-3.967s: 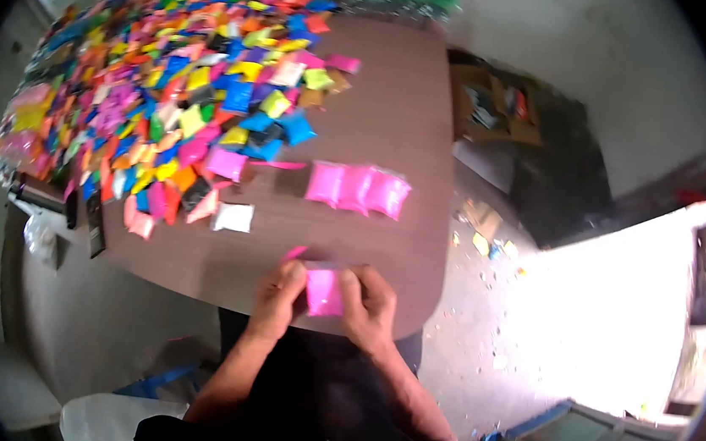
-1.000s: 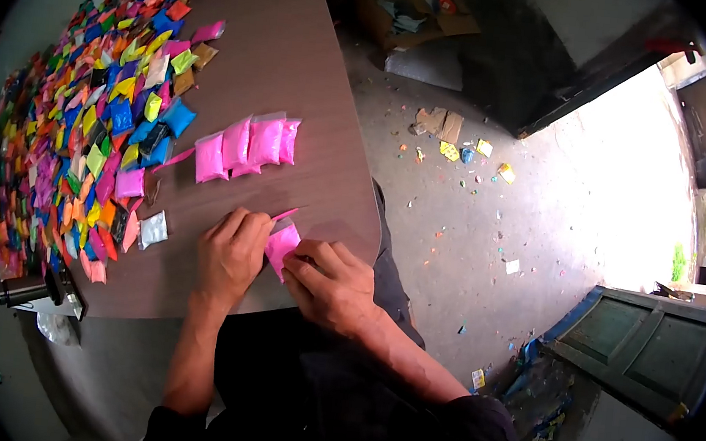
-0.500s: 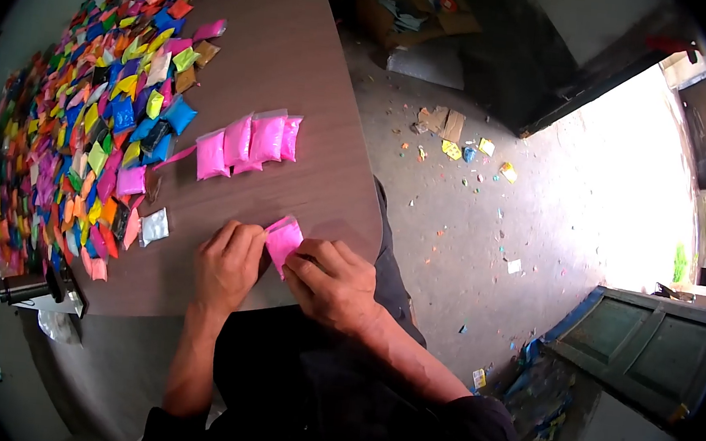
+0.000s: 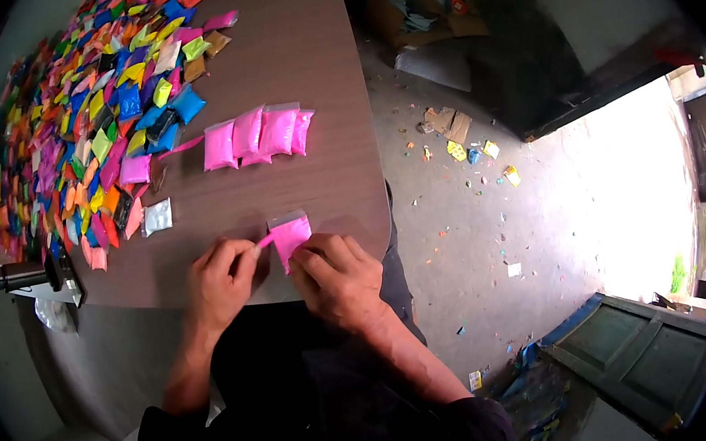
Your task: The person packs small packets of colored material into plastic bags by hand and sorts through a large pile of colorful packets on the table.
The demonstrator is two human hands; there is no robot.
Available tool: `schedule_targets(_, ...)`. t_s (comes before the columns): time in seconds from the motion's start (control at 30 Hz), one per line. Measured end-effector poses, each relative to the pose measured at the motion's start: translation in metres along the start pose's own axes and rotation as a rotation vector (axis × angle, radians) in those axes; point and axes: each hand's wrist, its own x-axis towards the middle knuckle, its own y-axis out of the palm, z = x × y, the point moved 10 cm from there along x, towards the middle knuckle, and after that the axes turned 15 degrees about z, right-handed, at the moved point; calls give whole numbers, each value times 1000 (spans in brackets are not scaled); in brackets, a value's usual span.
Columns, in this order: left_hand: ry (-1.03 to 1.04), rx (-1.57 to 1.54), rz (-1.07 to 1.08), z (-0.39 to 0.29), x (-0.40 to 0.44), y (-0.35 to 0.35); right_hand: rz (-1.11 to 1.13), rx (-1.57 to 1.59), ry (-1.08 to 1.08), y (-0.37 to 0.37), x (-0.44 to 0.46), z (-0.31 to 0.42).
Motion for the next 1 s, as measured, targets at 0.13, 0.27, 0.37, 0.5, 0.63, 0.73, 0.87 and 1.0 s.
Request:
schedule_targets(0.13, -19, -89, -11, -8, -22, 11, 29, -46, 49, 0, 3, -1)
schedule_targets(0.27, -10, 39, -3, -6, -22, 13, 39, -49, 58, 2, 5, 0)
schedule_targets(0.37, -37, 26, -55, 8, -13, 2, 85, -62, 75, 6, 5, 0)
schedule_targets(0.5, -74, -138, -87, 14, -21, -8, 164, -60, 45, 2, 10, 7)
schedule_targets(0.63, -124, -215, -68, 10, -34, -4, 261, -62, 14, 5, 12, 7)
schedule_targets(0.73, -32, -177, -84, -4, -39, 3, 254, -75, -21, 7, 12, 6)
schedule_targets(0.87, 9, -166, -125, -14, -33, 5, 158, -8, 9, 6, 8, -1)
schedule_targets(1.0, 62, -95, -143, -13, -16, 6, 128, -14, -8, 10, 0, -7)
